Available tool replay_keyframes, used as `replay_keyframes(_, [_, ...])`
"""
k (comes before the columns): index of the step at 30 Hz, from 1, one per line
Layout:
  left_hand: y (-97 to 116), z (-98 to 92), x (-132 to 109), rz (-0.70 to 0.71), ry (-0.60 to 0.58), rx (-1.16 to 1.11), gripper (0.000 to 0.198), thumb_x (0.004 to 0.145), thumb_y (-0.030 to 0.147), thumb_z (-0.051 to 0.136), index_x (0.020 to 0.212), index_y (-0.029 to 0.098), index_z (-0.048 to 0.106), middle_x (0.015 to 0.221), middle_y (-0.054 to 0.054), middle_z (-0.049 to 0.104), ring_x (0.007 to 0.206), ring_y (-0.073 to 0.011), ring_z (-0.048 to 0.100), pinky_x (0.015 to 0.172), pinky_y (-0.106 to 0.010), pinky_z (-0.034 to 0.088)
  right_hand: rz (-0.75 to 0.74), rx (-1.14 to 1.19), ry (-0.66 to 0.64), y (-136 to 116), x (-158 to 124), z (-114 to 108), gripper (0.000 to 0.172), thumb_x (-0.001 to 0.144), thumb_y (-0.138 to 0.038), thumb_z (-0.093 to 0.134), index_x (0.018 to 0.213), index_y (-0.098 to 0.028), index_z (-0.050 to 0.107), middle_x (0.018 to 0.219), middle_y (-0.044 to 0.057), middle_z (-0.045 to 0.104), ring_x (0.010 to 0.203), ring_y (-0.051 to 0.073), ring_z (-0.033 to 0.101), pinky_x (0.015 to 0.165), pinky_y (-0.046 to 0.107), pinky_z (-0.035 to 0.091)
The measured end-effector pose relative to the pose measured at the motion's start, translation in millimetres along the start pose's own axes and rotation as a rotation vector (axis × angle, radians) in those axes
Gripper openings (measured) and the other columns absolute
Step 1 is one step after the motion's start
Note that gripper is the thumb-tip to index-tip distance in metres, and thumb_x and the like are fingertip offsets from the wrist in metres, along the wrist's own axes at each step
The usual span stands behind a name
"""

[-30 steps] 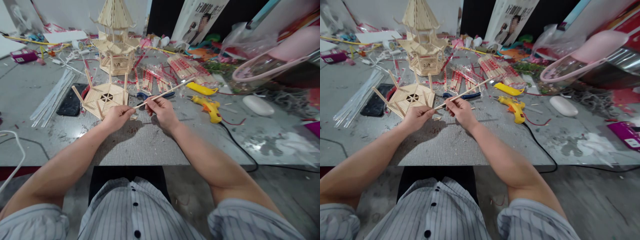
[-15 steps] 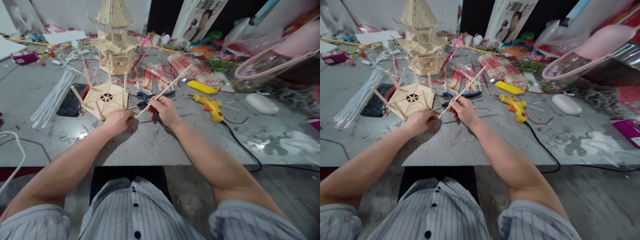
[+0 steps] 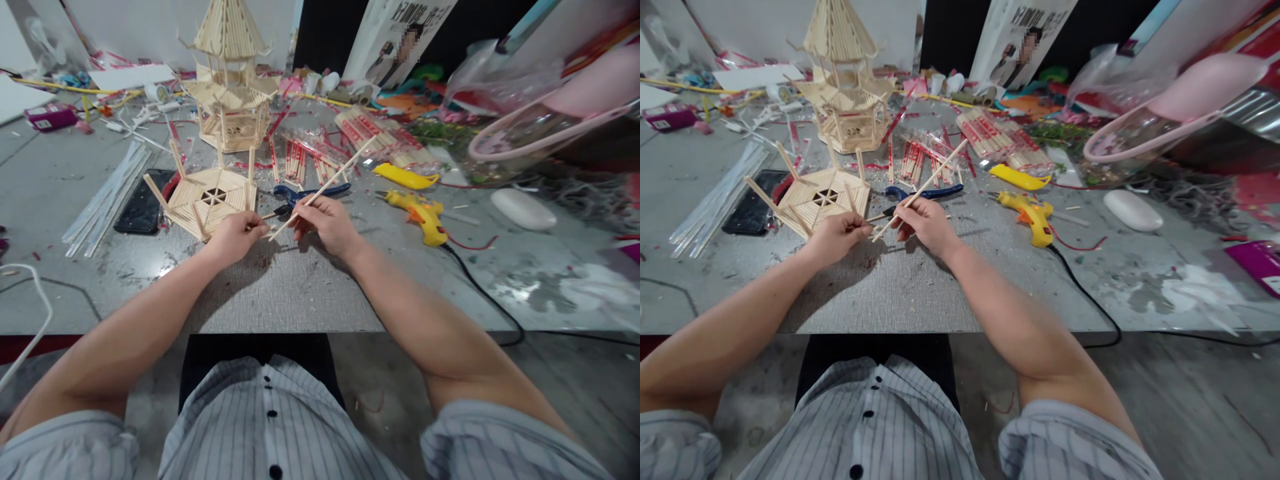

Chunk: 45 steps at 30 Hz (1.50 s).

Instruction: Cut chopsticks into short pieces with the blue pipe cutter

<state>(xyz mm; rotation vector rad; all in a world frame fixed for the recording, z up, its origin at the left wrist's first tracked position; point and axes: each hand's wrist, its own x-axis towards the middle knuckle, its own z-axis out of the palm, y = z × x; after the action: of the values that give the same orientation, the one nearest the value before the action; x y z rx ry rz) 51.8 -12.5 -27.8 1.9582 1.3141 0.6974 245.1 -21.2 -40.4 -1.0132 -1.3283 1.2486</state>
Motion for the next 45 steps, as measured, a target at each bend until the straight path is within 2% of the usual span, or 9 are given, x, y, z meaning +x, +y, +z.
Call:
replay_keyframes(4, [5, 0.1, -2, -0.14, -0.113, -0.286, 0.015, 0.081, 0.025, 0.055, 0.069, 0.017, 0.053, 0.038, 0.008, 0.04, 0.032, -0.0048, 0.034, 0.036, -0.018, 0.024, 0.079, 0.116, -0.059, -2, -1, 2, 0.031, 0.07, -0.044, 0.067, 0.079, -0.019, 0.052, 0.068, 0.0, 0.066, 0.052, 0.014, 0.064, 0.05, 0.027, 0.053])
replay_keyframes(8, [7, -0.9, -4, -0.182, -0.197, -0.44, 0.02, 0.084, 0.023, 0.054, 0.066, 0.015, 0.053, 0.036, 0.007, 0.041, 0.03, -0.0037, 0.035, 0.033, -0.016, 0.025, 0.119, 0.182, -0.097, -4, -2, 4, 0.03, 0.071, -0.042, 0.066, 0.083, -0.02, 0.05, 0.072, 0.001, 0.068, 0.059, 0.015, 0.067, 0.054, 0.027, 0.055])
replay_keyframes(12, [8, -2.4, -4, -0.229, -0.229, -0.576, 0.016, 0.084, 0.02, 0.055, 0.07, 0.014, 0.053, 0.058, 0.002, 0.061, 0.032, -0.0019, 0.042, 0.033, -0.016, 0.029, 0.115, 0.205, -0.104, -4, -2, 4, 0.027, 0.077, -0.043, 0.061, 0.086, -0.021, 0.046, 0.076, 0.001, 0.07, 0.066, 0.016, 0.069, 0.058, 0.027, 0.055])
replay_keyframes(14, [9, -2.7, -4, -0.252, -0.233, -0.631, 0.014, 0.085, 0.019, 0.054, 0.072, 0.014, 0.052, 0.065, 0.002, 0.064, 0.033, -0.002, 0.045, 0.033, -0.016, 0.032, 0.1, 0.21, -0.103, -3, -2, 4, 0.028, 0.079, -0.044, 0.059, 0.087, -0.022, 0.045, 0.077, 0.001, 0.07, 0.068, 0.016, 0.069, 0.058, 0.027, 0.055])
replay_keyframes(18, [10, -2.7, -4, -0.287, -0.239, -0.691, 0.014, 0.084, 0.018, 0.056, 0.072, 0.014, 0.05, 0.062, 0.003, 0.063, 0.034, -0.003, 0.048, 0.035, -0.016, 0.038, 0.082, 0.225, -0.109, -3, -2, 4, 0.03, 0.077, -0.045, 0.062, 0.087, -0.022, 0.046, 0.076, 0.0, 0.07, 0.067, 0.016, 0.069, 0.059, 0.028, 0.056])
replay_keyframes(23, [11, -1.8, -4, -0.301, -0.217, -0.743, 0.012, 0.084, 0.013, 0.054, 0.073, 0.013, 0.05, 0.061, 0.003, 0.061, 0.037, -0.0051, 0.052, 0.039, -0.019, 0.045, 0.086, 0.224, -0.106, -5, -3, 7, 0.032, 0.069, -0.038, 0.071, 0.087, -0.022, 0.05, 0.08, -0.001, 0.071, 0.07, 0.015, 0.069, 0.061, 0.027, 0.056])
replay_keyframes(35, [11, -0.3, -4, -0.273, -0.19, -0.796, 0.007, 0.082, 0.007, 0.055, 0.077, 0.012, 0.053, 0.062, 0.002, 0.059, 0.044, -0.0063, 0.057, 0.044, -0.019, 0.05, 0.084, 0.202, -0.121, -4, -3, 7, 0.031, 0.065, -0.034, 0.076, 0.08, -0.019, 0.054, 0.078, 0.0, 0.071, 0.069, 0.014, 0.069, 0.062, 0.027, 0.056])
replay_keyframes(40, [12, -1.9, -4, -0.271, -0.254, -0.822, 0.008, 0.079, 0.004, 0.055, 0.083, 0.009, 0.06, 0.064, 0.001, 0.058, 0.047, -0.0061, 0.057, 0.047, -0.02, 0.051, 0.079, 0.204, -0.117, -6, -3, 5, 0.032, 0.064, -0.036, 0.075, 0.08, -0.02, 0.053, 0.079, 0.0, 0.071, 0.069, 0.015, 0.068, 0.062, 0.028, 0.056])
replay_keyframes(45, [11, -3.9, -4, -0.275, -0.283, -0.813, 0.006, 0.077, 0.006, 0.059, 0.081, 0.008, 0.063, 0.063, 0.0, 0.059, 0.048, -0.0059, 0.057, 0.049, -0.019, 0.051, 0.081, 0.193, -0.134, -6, -4, 6, 0.033, 0.064, -0.037, 0.076, 0.08, -0.019, 0.053, 0.077, 0.0, 0.071, 0.065, 0.014, 0.068, 0.06, 0.027, 0.056])
